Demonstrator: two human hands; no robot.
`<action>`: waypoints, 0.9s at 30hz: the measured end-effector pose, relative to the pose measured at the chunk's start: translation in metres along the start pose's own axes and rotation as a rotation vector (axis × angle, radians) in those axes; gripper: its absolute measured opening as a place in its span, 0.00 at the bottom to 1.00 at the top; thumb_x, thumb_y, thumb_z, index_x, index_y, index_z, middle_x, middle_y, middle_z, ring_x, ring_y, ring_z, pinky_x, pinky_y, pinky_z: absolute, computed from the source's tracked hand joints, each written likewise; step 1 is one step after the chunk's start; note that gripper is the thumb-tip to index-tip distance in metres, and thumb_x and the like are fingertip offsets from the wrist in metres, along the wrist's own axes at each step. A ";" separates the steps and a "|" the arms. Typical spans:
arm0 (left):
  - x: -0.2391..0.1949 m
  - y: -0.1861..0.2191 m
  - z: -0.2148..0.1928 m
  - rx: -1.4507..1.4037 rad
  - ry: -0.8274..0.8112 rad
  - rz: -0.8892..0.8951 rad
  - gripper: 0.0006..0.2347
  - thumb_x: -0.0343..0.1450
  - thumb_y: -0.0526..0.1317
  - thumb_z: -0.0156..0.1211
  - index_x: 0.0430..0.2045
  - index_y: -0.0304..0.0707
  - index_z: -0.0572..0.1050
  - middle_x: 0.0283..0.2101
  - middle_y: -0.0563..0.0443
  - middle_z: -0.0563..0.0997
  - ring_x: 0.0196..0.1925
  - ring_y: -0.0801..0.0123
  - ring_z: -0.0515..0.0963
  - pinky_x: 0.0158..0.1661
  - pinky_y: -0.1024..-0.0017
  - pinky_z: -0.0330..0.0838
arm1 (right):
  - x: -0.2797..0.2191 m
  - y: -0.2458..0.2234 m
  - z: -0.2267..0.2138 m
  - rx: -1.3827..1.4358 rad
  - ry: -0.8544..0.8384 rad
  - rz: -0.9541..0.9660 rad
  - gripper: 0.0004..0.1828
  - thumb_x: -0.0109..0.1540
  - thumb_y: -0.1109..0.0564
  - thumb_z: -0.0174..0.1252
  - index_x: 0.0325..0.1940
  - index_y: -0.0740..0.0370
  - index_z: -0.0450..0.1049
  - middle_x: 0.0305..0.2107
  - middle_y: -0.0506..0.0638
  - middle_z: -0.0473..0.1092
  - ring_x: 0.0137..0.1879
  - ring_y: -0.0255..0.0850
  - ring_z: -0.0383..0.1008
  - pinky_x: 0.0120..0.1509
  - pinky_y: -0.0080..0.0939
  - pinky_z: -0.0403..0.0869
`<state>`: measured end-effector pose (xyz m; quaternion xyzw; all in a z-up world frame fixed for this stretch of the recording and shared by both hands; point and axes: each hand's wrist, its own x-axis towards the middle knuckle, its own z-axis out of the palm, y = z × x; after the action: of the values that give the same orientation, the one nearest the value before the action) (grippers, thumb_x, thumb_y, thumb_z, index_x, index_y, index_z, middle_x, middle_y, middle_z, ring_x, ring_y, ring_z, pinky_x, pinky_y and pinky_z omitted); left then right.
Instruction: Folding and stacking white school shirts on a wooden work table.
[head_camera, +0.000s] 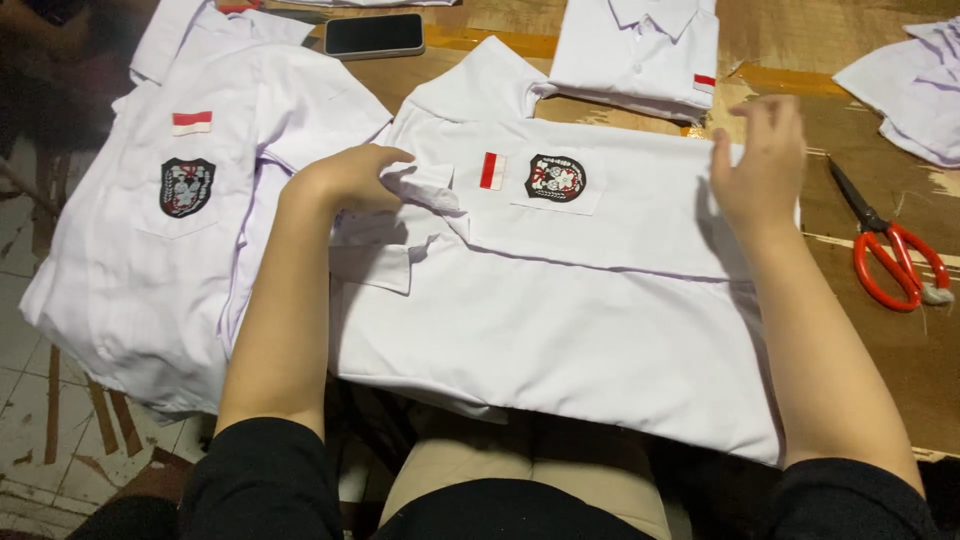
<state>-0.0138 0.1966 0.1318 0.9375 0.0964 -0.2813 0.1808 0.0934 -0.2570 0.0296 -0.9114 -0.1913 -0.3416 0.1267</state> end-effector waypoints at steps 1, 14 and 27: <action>-0.001 0.001 0.000 -0.058 0.032 0.023 0.34 0.61 0.38 0.54 0.69 0.57 0.64 0.64 0.55 0.72 0.49 0.62 0.75 0.44 0.66 0.70 | 0.006 -0.026 0.002 0.178 -0.060 -0.068 0.10 0.70 0.63 0.60 0.54 0.70 0.73 0.50 0.62 0.64 0.54 0.57 0.69 0.56 0.56 0.69; 0.051 -0.070 0.035 -0.541 0.348 0.351 0.09 0.63 0.35 0.68 0.35 0.44 0.85 0.36 0.43 0.84 0.44 0.58 0.81 0.50 0.63 0.74 | -0.003 -0.283 0.081 0.580 -0.592 -0.082 0.14 0.63 0.53 0.58 0.50 0.58 0.70 0.32 0.51 0.70 0.39 0.53 0.77 0.43 0.51 0.74; 0.067 -0.074 0.042 -0.468 0.425 0.192 0.14 0.68 0.52 0.60 0.19 0.47 0.86 0.30 0.52 0.84 0.37 0.61 0.81 0.42 0.62 0.73 | -0.008 -0.287 0.067 0.703 -0.585 -0.363 0.08 0.63 0.54 0.54 0.41 0.58 0.74 0.28 0.50 0.69 0.39 0.46 0.72 0.47 0.43 0.70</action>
<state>-0.0003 0.2529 0.0409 0.9131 0.1051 -0.0315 0.3927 0.0015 0.0215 0.0039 -0.8231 -0.4784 -0.0024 0.3059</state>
